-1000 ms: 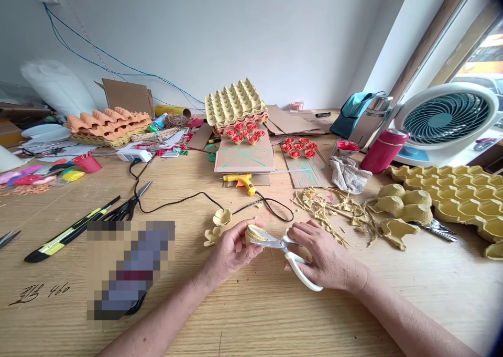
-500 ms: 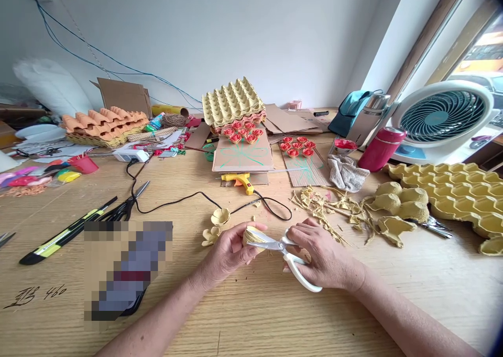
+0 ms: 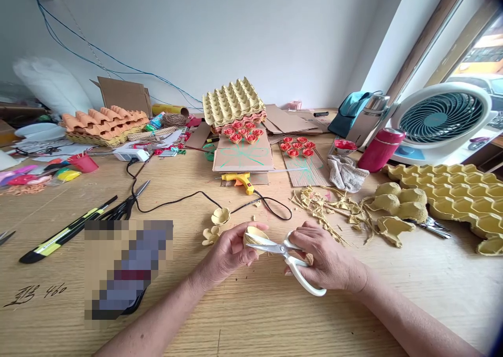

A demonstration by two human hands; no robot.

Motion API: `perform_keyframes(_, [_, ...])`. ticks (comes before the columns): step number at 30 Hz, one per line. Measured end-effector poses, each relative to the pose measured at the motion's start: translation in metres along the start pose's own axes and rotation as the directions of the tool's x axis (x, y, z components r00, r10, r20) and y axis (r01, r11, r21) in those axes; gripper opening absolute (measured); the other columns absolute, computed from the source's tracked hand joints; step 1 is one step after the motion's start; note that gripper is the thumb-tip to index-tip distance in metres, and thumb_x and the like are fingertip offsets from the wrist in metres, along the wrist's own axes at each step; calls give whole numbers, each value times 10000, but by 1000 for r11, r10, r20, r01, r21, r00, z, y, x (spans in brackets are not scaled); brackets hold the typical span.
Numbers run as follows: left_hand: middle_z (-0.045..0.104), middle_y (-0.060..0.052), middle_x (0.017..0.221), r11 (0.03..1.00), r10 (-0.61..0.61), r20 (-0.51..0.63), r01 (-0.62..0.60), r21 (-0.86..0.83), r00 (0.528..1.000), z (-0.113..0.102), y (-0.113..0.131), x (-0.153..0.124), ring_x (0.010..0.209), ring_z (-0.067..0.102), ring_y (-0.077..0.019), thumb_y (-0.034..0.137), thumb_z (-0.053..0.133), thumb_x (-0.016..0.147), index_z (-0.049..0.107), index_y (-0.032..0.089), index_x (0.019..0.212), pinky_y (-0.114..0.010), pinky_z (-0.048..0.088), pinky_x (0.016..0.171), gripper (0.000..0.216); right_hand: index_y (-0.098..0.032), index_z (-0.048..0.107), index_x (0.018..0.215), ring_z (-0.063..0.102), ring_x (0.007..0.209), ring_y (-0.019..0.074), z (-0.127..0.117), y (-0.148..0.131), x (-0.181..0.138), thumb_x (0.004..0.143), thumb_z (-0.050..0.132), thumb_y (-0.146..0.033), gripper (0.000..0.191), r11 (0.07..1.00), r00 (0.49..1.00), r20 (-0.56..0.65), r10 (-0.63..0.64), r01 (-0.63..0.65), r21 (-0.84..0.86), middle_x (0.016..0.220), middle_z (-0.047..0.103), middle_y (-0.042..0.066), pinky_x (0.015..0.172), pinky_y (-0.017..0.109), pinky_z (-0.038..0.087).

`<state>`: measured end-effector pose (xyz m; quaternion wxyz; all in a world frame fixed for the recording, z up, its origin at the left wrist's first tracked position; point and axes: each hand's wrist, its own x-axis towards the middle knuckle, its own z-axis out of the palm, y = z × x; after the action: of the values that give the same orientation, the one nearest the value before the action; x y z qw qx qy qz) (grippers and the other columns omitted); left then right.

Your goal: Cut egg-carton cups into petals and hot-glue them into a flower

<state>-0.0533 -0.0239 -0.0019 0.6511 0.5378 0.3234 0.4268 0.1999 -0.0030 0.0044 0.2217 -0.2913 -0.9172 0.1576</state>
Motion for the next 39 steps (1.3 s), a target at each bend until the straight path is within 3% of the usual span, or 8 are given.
perform_keyframes(12, [522, 16, 794, 998, 48, -54, -45, 48, 997, 0, 2, 0, 661, 481, -100, 432, 853, 744, 664, 177, 1203, -225, 405, 578, 557, -218, 494, 748, 498, 601, 157, -1, 2, -2, 986, 551, -423, 319, 999, 999, -42, -33, 32, -12, 631, 576, -4, 634, 300, 338])
perform_keyframes(19, [573, 16, 766, 996, 43, -181, -29, 81, 983, 0, 2, 4, 662, 527, -120, 420, 850, 733, 630, 172, 1173, -219, 461, 557, 552, -207, 526, 812, 558, 695, 183, 1, 3, 2, 950, 591, -435, 275, 996, 996, 22, 82, -82, -28, 753, 631, 29, 701, 322, 368])
perform_keyframes(23, [594, 8, 784, 992, 59, -187, -37, 120, 981, 0, 0, 6, 667, 539, -124, 370, 861, 719, 637, 175, 1158, -217, 497, 550, 530, -200, 545, 855, 563, 721, 184, 0, 2, 4, 920, 620, -411, 232, 994, 996, 35, 84, -81, -79, 802, 635, 29, 717, 335, 352])
perform_keyframes(33, [652, -94, 1099, 921, 165, -244, -61, 385, 956, 8, 0, 3, 842, 653, -181, 323, 838, 716, 667, 168, 1132, -255, 579, 698, 476, -209, 520, 866, 553, 749, 204, -1, -3, 5, 889, 618, -372, 192, 977, 995, 36, 91, -82, -199, 840, 622, 37, 735, 355, 340])
perform_keyframes(39, [675, -93, 1059, 834, 217, -255, -43, 550, 942, 14, 8, 0, 853, 652, -201, 337, 812, 746, 693, 180, 1149, -270, 578, 699, 449, -208, 513, 918, 544, 795, 231, -2, -9, 7, 884, 607, -408, 223, 970, 996, 3, 94, -90, -226, 895, 629, 62, 768, 383, 345])
